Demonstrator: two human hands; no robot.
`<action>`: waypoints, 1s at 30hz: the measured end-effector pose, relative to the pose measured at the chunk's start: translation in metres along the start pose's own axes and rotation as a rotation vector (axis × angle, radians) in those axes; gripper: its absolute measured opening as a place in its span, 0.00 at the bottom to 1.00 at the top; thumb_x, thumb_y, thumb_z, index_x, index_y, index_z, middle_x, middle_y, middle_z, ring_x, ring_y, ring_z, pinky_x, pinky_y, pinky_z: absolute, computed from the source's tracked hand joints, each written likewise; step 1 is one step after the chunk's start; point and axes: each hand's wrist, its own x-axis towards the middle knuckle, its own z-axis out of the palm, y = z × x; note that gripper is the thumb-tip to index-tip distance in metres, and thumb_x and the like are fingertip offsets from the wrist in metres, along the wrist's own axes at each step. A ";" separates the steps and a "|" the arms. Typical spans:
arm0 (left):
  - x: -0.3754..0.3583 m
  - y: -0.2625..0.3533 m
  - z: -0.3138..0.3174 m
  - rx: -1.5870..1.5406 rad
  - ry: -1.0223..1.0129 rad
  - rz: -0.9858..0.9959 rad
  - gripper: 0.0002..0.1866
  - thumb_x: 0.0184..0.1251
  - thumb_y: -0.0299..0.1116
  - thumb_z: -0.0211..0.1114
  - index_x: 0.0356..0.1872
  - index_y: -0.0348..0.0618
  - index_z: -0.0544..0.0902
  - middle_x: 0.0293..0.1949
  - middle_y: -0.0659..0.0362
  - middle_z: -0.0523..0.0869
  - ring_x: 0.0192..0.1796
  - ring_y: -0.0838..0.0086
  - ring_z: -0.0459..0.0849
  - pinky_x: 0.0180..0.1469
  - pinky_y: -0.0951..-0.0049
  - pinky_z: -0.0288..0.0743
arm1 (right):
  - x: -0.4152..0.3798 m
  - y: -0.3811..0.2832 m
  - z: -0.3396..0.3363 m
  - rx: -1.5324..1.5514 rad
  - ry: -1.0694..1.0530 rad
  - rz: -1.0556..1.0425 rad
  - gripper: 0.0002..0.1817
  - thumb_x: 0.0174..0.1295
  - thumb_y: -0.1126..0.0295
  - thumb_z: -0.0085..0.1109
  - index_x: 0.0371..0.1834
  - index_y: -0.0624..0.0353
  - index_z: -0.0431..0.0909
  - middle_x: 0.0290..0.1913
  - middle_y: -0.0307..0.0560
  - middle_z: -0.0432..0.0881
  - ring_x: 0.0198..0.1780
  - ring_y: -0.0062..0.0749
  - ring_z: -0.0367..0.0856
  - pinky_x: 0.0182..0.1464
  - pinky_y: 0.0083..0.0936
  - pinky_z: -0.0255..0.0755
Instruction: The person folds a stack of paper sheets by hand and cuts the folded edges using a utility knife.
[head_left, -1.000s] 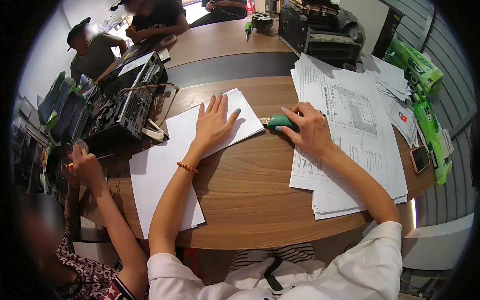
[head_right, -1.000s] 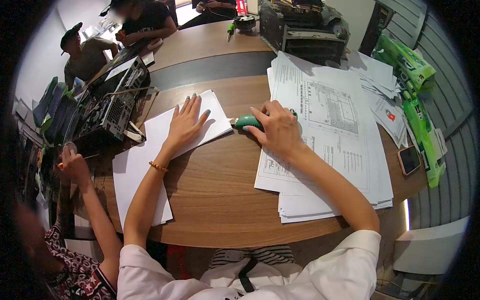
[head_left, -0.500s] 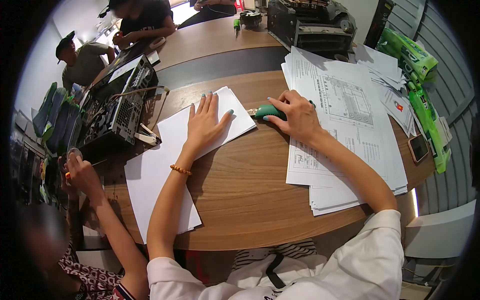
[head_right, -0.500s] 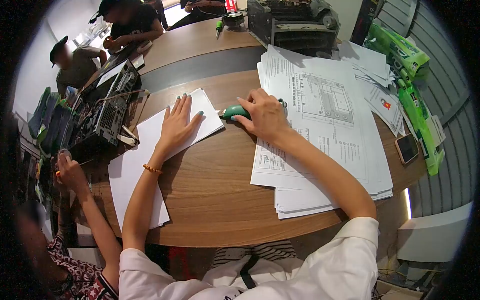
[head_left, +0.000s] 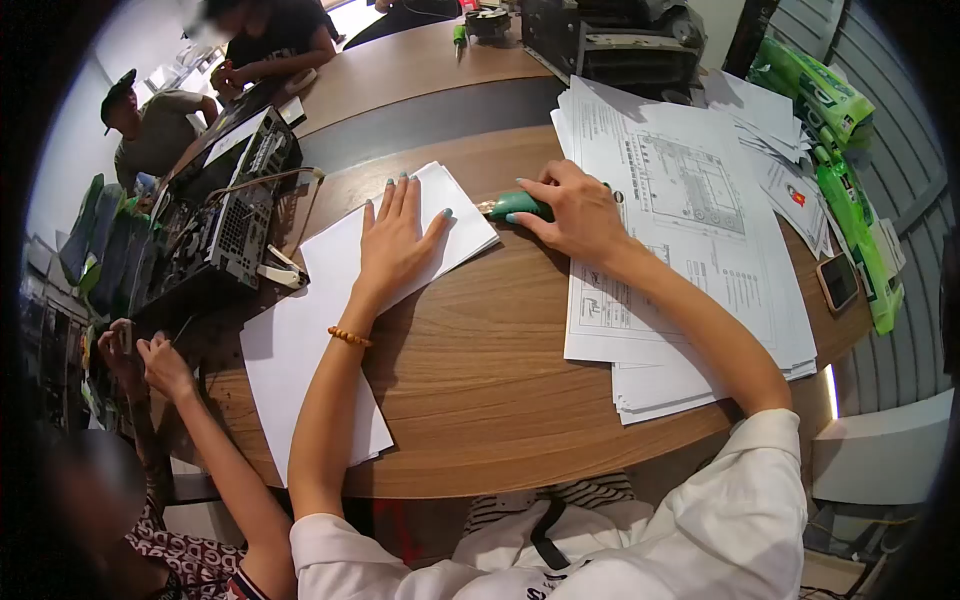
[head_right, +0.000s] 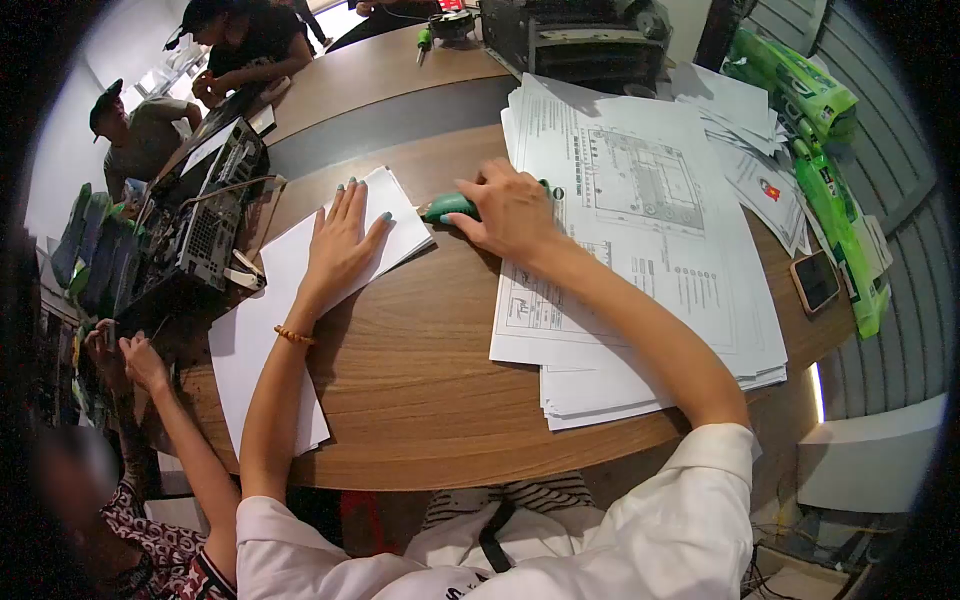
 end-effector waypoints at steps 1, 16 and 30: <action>0.000 0.001 0.000 0.023 0.006 0.008 0.34 0.67 0.51 0.44 0.63 0.30 0.56 0.66 0.43 0.56 0.70 0.55 0.51 0.68 0.54 0.43 | 0.001 -0.002 0.002 -0.002 -0.001 0.006 0.20 0.50 0.56 0.62 0.42 0.57 0.81 0.33 0.45 0.75 0.39 0.34 0.74 0.40 0.29 0.71; 0.000 0.002 -0.002 0.019 -0.026 -0.016 0.36 0.66 0.53 0.44 0.65 0.33 0.55 0.67 0.44 0.55 0.70 0.57 0.50 0.68 0.55 0.42 | 0.005 0.002 0.006 -0.002 0.015 0.025 0.20 0.50 0.54 0.62 0.42 0.55 0.81 0.33 0.47 0.74 0.41 0.36 0.74 0.41 0.31 0.70; 0.002 -0.001 0.000 -0.009 -0.040 -0.015 0.36 0.65 0.54 0.43 0.65 0.34 0.55 0.67 0.45 0.56 0.70 0.57 0.49 0.69 0.56 0.40 | 0.034 0.010 0.026 -0.036 -0.039 0.060 0.23 0.50 0.52 0.62 0.46 0.53 0.80 0.38 0.46 0.76 0.41 0.37 0.76 0.44 0.30 0.72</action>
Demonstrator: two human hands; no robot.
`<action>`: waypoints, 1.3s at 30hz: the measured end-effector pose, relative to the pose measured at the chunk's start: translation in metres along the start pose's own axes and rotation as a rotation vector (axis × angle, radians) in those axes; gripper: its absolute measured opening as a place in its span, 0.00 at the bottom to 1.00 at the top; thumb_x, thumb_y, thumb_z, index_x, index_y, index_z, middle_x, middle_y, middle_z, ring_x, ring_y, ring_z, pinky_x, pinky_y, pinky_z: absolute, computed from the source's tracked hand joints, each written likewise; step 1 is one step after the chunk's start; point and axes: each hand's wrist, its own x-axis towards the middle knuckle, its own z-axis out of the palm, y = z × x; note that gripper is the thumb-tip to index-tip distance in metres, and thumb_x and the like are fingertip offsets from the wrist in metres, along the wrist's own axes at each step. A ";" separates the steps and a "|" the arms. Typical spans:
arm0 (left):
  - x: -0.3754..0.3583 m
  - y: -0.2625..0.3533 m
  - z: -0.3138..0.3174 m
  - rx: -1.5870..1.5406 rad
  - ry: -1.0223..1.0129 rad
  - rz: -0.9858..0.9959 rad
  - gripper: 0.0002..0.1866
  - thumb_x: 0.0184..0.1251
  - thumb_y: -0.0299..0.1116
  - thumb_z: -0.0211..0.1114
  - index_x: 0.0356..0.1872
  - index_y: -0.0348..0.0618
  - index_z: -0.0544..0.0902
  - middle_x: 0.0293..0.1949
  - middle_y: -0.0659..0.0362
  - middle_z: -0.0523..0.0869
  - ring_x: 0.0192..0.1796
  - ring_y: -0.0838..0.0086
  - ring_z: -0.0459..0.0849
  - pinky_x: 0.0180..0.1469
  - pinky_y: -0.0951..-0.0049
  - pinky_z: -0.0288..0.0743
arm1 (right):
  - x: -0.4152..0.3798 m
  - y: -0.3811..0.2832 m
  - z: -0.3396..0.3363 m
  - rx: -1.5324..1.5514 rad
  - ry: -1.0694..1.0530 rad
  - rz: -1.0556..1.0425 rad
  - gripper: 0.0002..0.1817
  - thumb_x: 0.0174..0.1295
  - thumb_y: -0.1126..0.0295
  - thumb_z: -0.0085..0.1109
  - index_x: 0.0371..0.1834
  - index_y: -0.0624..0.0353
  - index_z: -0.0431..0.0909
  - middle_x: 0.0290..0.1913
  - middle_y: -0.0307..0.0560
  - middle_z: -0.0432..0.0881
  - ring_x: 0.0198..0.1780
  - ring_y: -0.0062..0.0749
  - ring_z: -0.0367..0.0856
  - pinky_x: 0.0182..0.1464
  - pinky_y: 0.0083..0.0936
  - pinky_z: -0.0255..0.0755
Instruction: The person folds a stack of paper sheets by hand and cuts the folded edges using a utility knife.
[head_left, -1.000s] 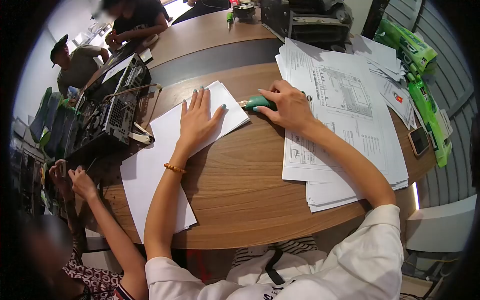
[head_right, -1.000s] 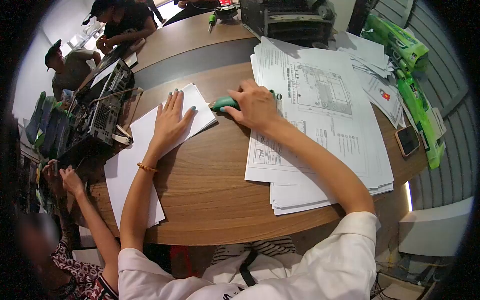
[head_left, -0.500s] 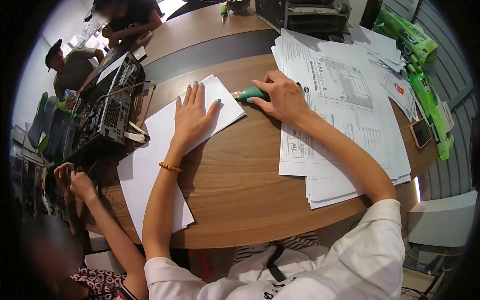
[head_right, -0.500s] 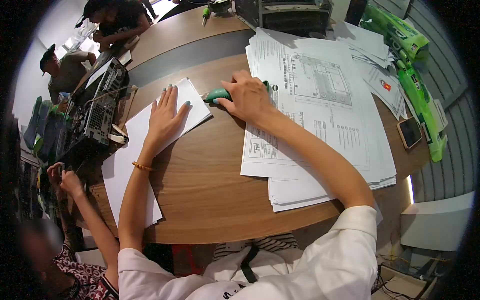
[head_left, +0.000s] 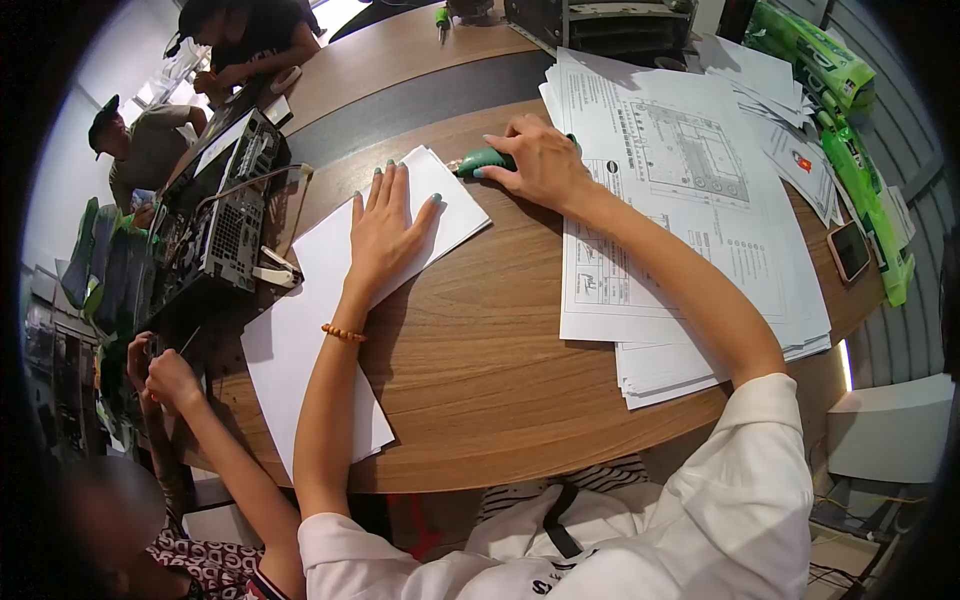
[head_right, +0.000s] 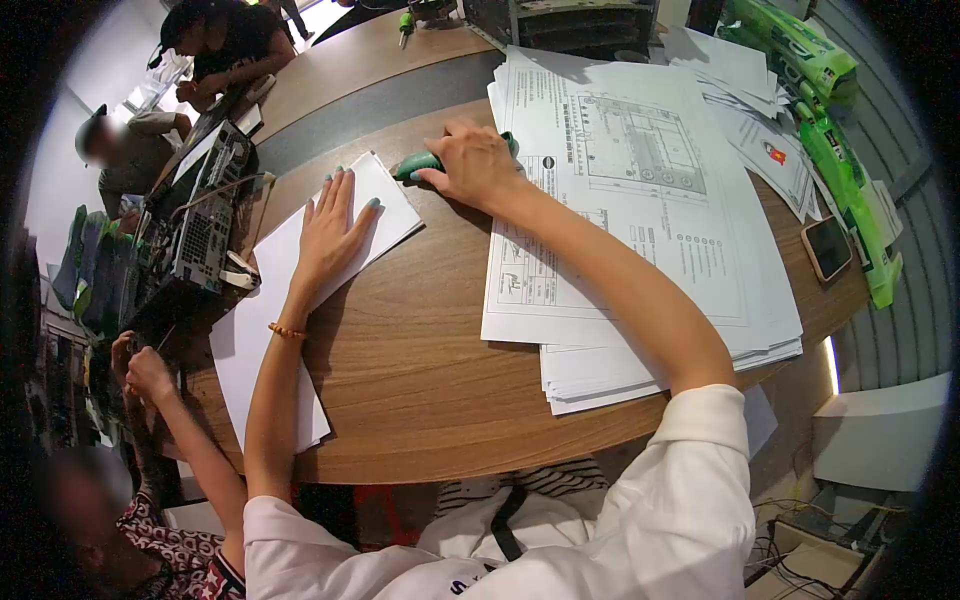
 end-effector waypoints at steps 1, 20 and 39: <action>0.000 0.000 0.000 0.010 0.010 -0.008 0.37 0.65 0.54 0.43 0.65 0.34 0.55 0.67 0.45 0.56 0.70 0.57 0.50 0.69 0.56 0.40 | 0.003 0.001 0.001 0.000 0.001 -0.002 0.23 0.50 0.52 0.62 0.46 0.53 0.80 0.38 0.46 0.76 0.41 0.37 0.76 0.44 0.30 0.72; -0.001 0.003 -0.002 0.003 0.025 -0.028 0.37 0.65 0.54 0.43 0.64 0.33 0.56 0.67 0.44 0.55 0.70 0.57 0.50 0.68 0.55 0.41 | 0.011 0.004 0.006 -0.035 0.060 0.006 0.22 0.50 0.52 0.61 0.45 0.54 0.80 0.36 0.47 0.77 0.39 0.37 0.77 0.43 0.30 0.71; 0.000 0.003 -0.001 0.020 0.033 -0.007 0.36 0.65 0.52 0.45 0.64 0.32 0.57 0.66 0.43 0.57 0.69 0.54 0.52 0.68 0.54 0.43 | 0.037 -0.009 0.034 -0.072 0.134 0.003 0.18 0.47 0.51 0.62 0.29 0.56 0.81 0.38 0.48 0.75 0.46 0.38 0.72 0.44 0.33 0.69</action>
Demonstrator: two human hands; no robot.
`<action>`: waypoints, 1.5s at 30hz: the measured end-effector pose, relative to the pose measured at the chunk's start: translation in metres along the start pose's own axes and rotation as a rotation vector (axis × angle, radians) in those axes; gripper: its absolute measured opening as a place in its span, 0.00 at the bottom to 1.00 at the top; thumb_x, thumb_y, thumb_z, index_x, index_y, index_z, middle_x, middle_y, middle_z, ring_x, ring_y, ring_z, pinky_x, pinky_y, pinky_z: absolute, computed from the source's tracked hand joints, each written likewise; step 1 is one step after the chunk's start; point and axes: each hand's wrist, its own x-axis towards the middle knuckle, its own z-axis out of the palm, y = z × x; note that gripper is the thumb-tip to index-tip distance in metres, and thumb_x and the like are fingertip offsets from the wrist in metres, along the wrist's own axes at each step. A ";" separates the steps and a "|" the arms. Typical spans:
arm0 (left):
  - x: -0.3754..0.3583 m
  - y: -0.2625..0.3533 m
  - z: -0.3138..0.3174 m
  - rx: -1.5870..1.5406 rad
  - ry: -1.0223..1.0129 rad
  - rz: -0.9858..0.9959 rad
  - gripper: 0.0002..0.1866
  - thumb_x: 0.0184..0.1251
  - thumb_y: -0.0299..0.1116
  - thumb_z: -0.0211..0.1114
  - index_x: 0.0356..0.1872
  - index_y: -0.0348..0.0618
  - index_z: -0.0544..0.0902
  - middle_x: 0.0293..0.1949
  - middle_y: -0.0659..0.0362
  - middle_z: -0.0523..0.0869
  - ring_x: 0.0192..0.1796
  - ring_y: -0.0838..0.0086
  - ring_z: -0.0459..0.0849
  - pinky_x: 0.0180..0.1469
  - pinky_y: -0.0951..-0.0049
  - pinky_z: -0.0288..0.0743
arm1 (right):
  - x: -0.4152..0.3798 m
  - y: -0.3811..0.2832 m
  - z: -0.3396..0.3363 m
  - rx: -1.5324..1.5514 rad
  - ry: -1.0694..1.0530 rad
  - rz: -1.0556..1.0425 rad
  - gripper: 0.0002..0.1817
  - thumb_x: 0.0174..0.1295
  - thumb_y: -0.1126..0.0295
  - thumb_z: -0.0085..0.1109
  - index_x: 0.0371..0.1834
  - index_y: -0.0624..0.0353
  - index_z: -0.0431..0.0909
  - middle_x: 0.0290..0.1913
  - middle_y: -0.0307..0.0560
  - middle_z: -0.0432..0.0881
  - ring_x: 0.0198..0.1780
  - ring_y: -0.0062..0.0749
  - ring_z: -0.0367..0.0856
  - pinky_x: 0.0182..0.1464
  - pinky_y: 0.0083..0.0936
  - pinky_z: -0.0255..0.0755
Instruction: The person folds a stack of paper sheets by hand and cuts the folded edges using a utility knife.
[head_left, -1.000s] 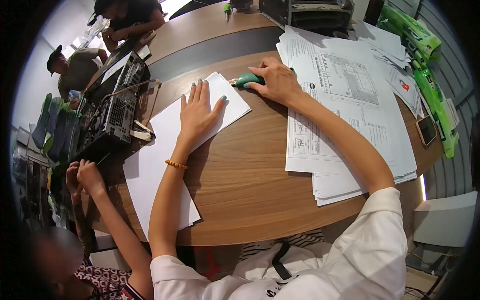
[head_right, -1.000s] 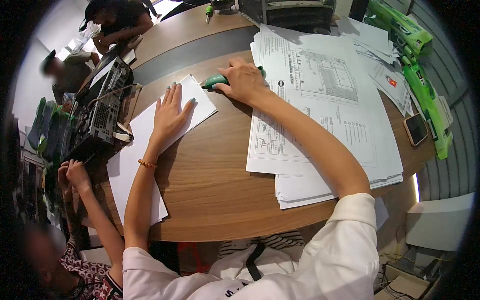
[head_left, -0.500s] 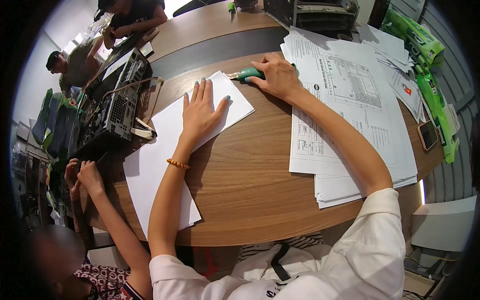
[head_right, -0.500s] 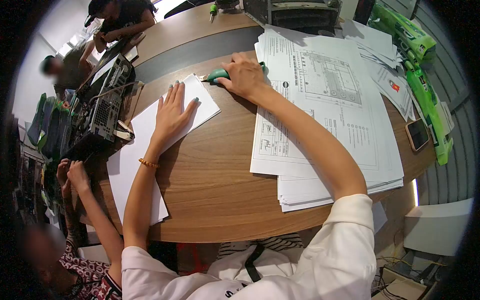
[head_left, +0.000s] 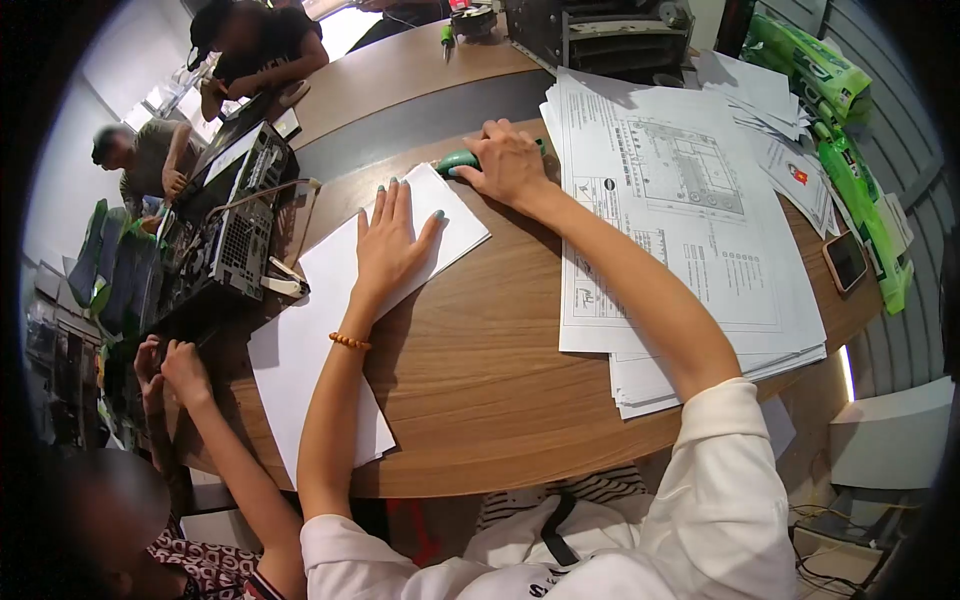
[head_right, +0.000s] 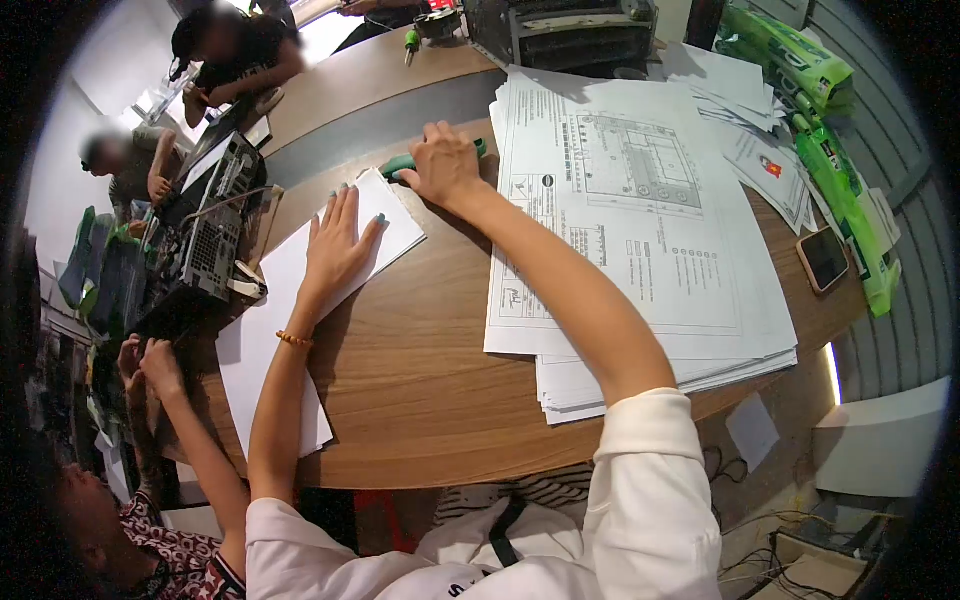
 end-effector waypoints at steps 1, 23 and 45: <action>0.000 -0.001 0.000 0.011 0.003 0.012 0.35 0.65 0.52 0.46 0.63 0.32 0.57 0.65 0.42 0.58 0.69 0.54 0.53 0.67 0.54 0.44 | 0.003 -0.003 0.004 -0.003 0.000 0.030 0.18 0.47 0.52 0.62 0.29 0.56 0.81 0.38 0.48 0.75 0.47 0.38 0.72 0.44 0.34 0.68; 0.008 -0.019 0.019 -0.430 0.352 -0.105 0.31 0.63 0.37 0.50 0.62 0.25 0.54 0.61 0.32 0.59 0.62 0.44 0.61 0.63 0.57 0.55 | 0.030 -0.009 0.009 0.692 -0.552 0.206 0.16 0.47 0.60 0.62 0.19 0.66 0.79 0.16 0.47 0.76 0.16 0.31 0.73 0.21 0.27 0.67; 0.016 -0.009 0.004 -0.748 0.742 -0.315 0.29 0.64 0.38 0.46 0.63 0.33 0.56 0.63 0.33 0.55 0.66 0.43 0.53 0.67 0.52 0.45 | 0.021 -0.022 -0.040 1.090 -0.739 0.588 0.14 0.53 0.76 0.58 0.43 0.67 0.75 0.37 0.47 0.80 0.35 0.32 0.81 0.38 0.29 0.75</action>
